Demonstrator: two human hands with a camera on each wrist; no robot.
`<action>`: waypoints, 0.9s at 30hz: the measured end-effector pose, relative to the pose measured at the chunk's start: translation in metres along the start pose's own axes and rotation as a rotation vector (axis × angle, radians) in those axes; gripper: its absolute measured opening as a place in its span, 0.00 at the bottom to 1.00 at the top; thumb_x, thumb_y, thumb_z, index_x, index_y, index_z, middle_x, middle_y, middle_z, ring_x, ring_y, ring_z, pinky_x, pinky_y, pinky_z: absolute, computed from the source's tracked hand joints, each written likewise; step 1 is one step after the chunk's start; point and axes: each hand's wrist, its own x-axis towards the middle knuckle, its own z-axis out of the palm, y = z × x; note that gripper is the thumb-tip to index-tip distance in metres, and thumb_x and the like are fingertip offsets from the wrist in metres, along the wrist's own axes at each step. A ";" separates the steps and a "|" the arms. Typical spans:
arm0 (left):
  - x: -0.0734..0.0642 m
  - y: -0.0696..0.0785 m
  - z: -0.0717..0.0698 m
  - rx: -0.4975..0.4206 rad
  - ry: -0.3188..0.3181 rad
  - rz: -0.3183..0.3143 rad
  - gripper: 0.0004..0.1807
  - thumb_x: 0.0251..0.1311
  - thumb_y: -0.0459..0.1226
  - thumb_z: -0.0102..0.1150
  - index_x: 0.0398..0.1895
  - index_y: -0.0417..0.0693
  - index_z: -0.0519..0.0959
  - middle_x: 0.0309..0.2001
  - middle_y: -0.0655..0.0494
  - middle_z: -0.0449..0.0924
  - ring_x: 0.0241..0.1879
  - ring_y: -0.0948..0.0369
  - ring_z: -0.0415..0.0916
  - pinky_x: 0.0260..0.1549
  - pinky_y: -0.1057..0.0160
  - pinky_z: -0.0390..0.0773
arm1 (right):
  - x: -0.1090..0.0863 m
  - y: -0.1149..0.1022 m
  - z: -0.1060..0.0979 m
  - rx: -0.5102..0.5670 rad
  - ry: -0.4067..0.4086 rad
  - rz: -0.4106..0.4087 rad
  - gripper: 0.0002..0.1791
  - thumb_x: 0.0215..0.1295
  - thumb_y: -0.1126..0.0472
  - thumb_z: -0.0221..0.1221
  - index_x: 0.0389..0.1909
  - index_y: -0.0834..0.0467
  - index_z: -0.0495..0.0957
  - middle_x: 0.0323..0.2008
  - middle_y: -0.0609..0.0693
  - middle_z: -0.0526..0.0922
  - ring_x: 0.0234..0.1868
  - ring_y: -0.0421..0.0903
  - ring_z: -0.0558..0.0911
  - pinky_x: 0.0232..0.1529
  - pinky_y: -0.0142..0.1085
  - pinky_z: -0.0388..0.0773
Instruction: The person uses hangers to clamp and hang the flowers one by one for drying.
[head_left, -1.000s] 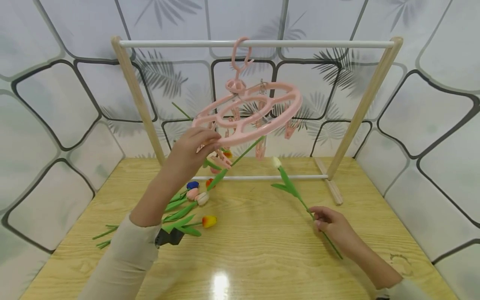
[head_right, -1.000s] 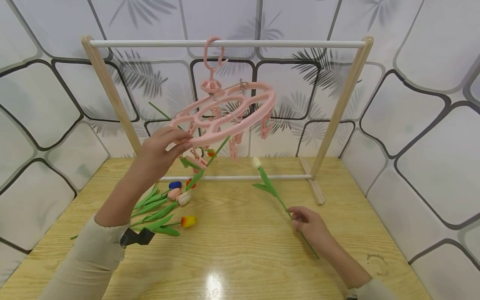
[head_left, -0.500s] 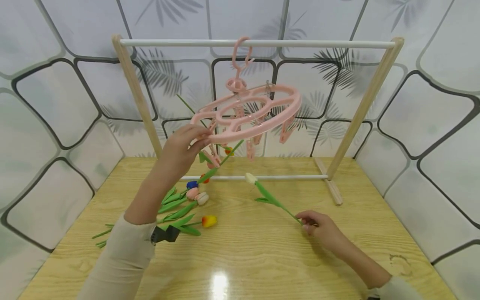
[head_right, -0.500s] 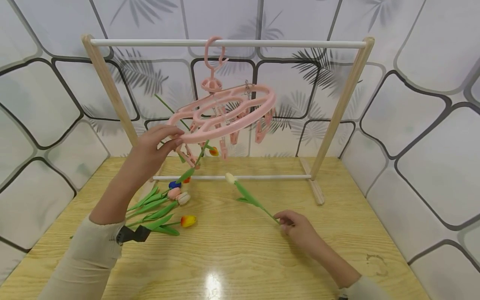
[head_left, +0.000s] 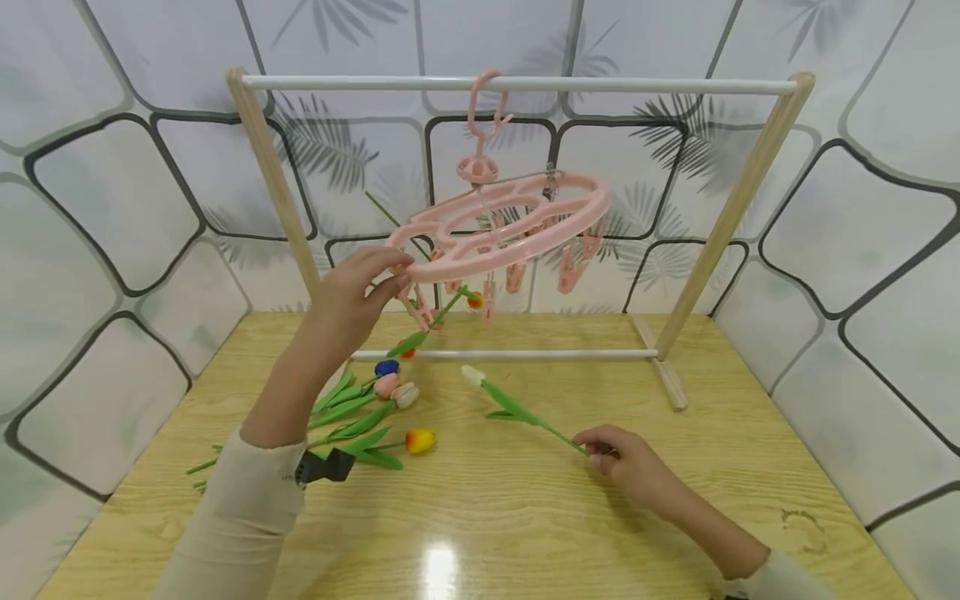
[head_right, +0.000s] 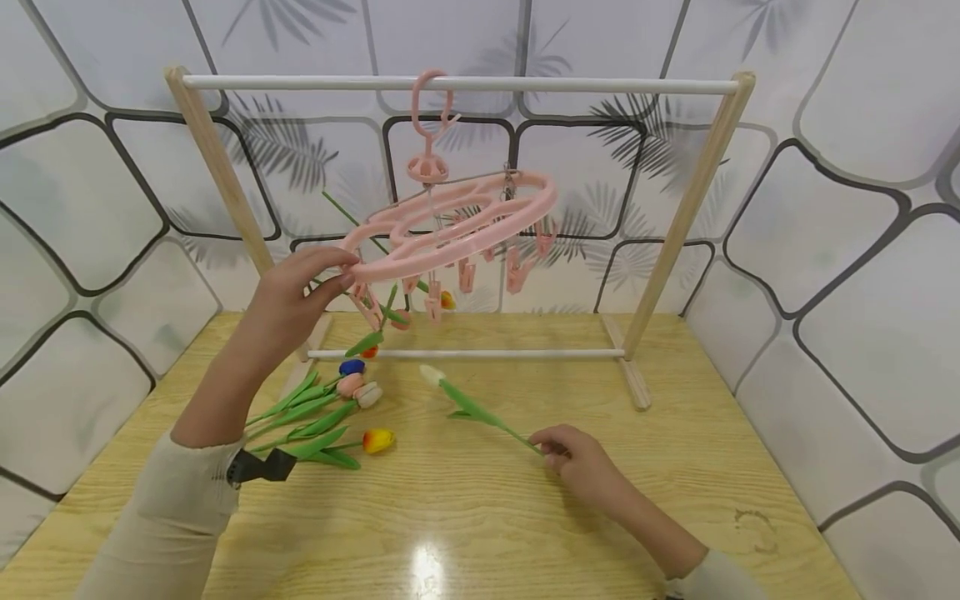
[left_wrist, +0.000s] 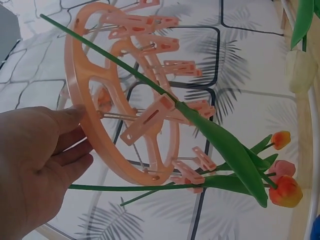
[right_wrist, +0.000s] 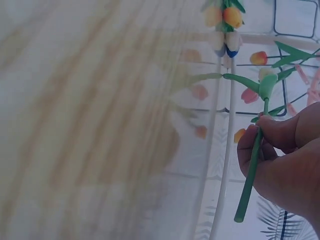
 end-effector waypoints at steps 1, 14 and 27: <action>0.000 0.001 0.000 -0.005 0.007 0.006 0.15 0.69 0.32 0.60 0.57 0.43 0.81 0.57 0.46 0.80 0.62 0.50 0.74 0.59 0.49 0.75 | 0.000 -0.001 0.000 -0.002 -0.004 -0.004 0.17 0.71 0.71 0.55 0.58 0.63 0.77 0.50 0.58 0.80 0.48 0.50 0.77 0.43 0.30 0.79; -0.057 0.036 0.041 -0.134 0.067 0.201 0.17 0.57 0.27 0.69 0.51 0.42 0.84 0.51 0.48 0.84 0.54 0.52 0.79 0.54 0.58 0.80 | 0.001 -0.025 -0.002 -0.080 -0.007 -0.089 0.14 0.72 0.69 0.56 0.55 0.59 0.81 0.45 0.54 0.81 0.41 0.40 0.77 0.42 0.29 0.79; -0.090 0.059 0.137 -0.223 -0.613 0.006 0.15 0.67 0.35 0.64 0.56 0.51 0.82 0.54 0.57 0.81 0.56 0.59 0.77 0.52 0.65 0.80 | 0.011 -0.052 0.006 -0.058 -0.054 -0.142 0.09 0.71 0.65 0.59 0.50 0.60 0.80 0.43 0.53 0.83 0.41 0.39 0.80 0.42 0.30 0.81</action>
